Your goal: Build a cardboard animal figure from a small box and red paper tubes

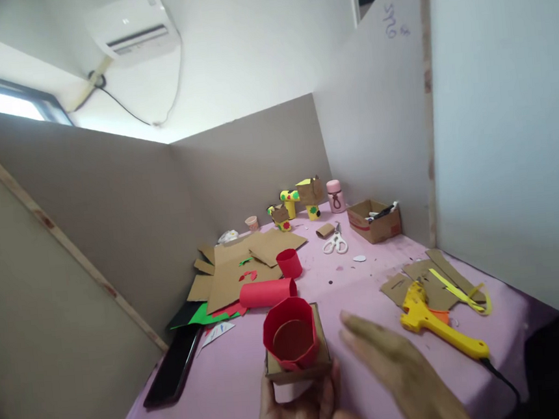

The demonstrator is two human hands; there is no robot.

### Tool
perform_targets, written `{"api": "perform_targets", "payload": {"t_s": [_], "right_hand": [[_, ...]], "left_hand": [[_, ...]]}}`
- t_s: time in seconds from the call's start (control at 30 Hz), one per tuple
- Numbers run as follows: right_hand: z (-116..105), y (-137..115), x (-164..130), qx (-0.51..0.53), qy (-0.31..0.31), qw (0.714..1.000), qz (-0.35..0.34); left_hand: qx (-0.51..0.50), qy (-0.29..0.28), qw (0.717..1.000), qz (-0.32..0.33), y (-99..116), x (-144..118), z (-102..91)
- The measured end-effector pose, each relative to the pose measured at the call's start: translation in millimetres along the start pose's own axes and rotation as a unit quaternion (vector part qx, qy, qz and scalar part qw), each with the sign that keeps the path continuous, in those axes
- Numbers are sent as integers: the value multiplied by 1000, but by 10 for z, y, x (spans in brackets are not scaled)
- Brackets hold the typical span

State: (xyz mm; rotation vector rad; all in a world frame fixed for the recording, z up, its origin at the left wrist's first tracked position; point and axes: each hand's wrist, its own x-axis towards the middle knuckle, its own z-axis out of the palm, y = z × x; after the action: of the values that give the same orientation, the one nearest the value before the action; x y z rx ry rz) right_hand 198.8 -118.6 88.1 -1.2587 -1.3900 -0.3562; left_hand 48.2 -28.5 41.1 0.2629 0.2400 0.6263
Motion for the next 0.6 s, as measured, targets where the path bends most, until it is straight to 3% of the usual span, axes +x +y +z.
{"api": "perform_targets", "payload": {"t_s": [0.07,0.13,0.23,0.3,0.37,0.47,0.6], "right_hand": [[50,193,-8,90,-38,985,139],[165,335,-31,227,-84,937,254],[376,405,-122,407,-99,801,428],[491,381,-205,512,-99,714,468],[558,335,-269,573,-89,664,472],[564,274,-287,596,-112,650,457],[495,235,-268,572,-245,677,393]], "left_hand": [[-46,10,998,-36,-28,-1,-17],[-79,14,994,-74,-59,16,-57],[-79,7,989,-121,-89,44,-138],[-51,-2,991,-127,-85,35,-174],[-16,-14,994,-110,-69,-2,-173],[9,-22,992,-120,-51,-83,-105],[-13,-3,985,-172,-65,-144,13]]}}
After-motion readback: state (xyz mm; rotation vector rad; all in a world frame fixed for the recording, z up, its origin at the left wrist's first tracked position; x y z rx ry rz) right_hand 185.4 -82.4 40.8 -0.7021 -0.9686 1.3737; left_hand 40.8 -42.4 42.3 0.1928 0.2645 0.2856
